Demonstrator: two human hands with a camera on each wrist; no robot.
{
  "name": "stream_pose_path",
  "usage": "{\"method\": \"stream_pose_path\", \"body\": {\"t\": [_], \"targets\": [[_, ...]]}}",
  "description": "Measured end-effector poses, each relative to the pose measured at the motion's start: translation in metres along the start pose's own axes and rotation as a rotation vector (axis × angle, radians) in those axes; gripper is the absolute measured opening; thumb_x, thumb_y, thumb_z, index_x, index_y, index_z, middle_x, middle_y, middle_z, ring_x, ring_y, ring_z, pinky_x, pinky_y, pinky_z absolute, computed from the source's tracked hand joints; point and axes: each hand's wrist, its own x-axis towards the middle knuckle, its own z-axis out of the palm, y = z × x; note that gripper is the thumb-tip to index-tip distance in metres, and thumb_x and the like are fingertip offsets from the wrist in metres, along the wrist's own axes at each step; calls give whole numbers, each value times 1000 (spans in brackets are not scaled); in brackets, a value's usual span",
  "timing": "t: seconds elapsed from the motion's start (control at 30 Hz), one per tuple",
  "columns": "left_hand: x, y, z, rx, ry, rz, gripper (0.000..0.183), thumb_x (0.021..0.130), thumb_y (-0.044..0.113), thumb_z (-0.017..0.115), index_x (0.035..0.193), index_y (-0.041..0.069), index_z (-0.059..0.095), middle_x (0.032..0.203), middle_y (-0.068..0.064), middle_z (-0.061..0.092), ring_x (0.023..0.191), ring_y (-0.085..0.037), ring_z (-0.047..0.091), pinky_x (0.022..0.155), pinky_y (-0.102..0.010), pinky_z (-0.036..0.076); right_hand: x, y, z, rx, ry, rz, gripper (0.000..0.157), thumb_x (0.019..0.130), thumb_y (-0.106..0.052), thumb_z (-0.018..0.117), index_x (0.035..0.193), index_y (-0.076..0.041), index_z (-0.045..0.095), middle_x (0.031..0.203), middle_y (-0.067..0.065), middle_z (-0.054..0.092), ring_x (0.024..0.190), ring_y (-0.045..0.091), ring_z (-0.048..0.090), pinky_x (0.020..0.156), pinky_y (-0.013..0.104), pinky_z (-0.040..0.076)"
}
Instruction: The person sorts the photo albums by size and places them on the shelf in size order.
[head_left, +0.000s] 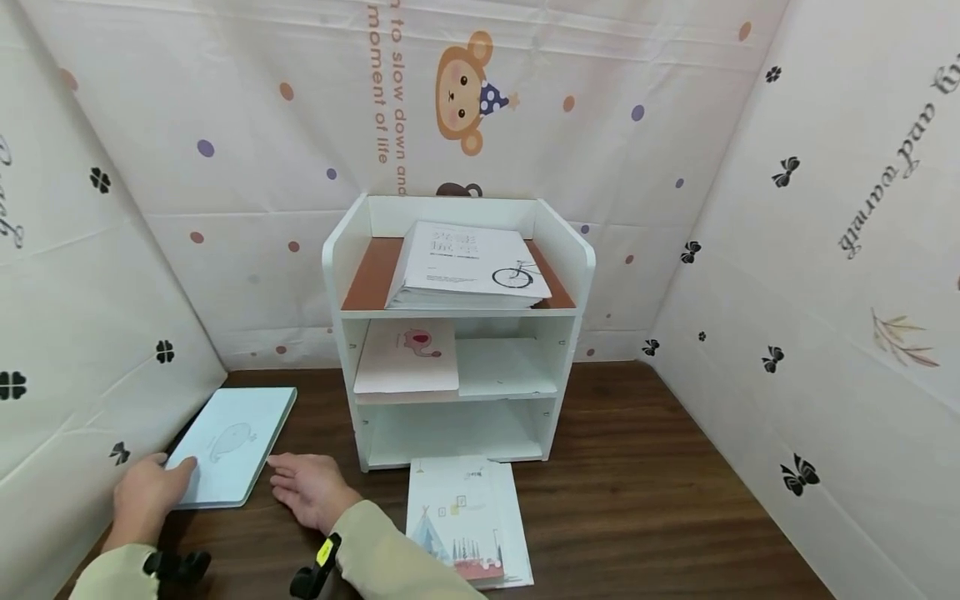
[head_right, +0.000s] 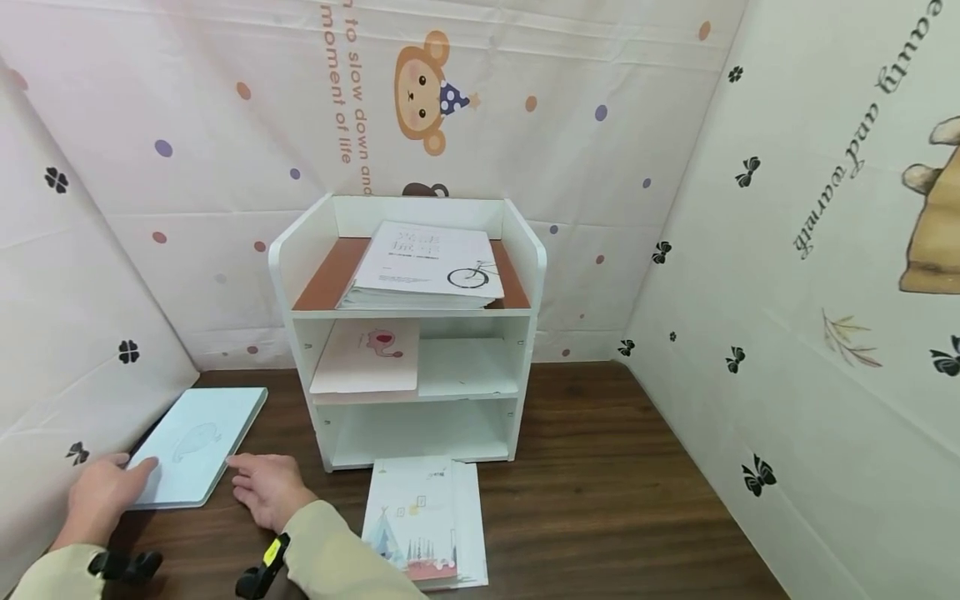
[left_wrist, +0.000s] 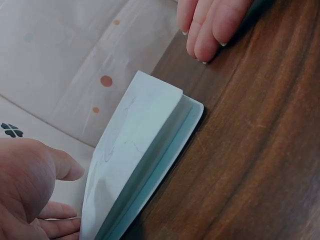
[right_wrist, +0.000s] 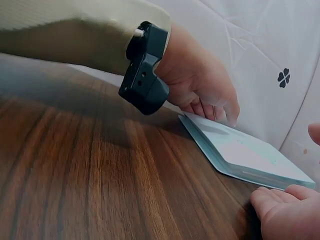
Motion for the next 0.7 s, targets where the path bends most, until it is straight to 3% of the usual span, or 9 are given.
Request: {"method": "stream_pose_path", "body": {"t": [0.33, 0.7], "targets": [[2, 3, -8, 43, -15, 58, 68, 98, 27, 53, 137, -26, 37, 142, -47, 36, 128, -61, 40, 109, -65, 39, 3, 3, 8, 2, -14, 11, 38, 89, -5, 76, 122, 10, 63, 122, 21, 70, 124, 40, 62, 111, 57, 47], [2, 2, -6, 51, -27, 47, 68, 97, 27, 55, 135, -27, 39, 140, -47, 38, 126, -60, 43, 107, -64, 42, 2, 15, 20, -4, 22, -64, 30, 87, 1, 74, 113, 10, 66, 118, 24, 71, 121, 42, 63, 109, 58, 49]]}}
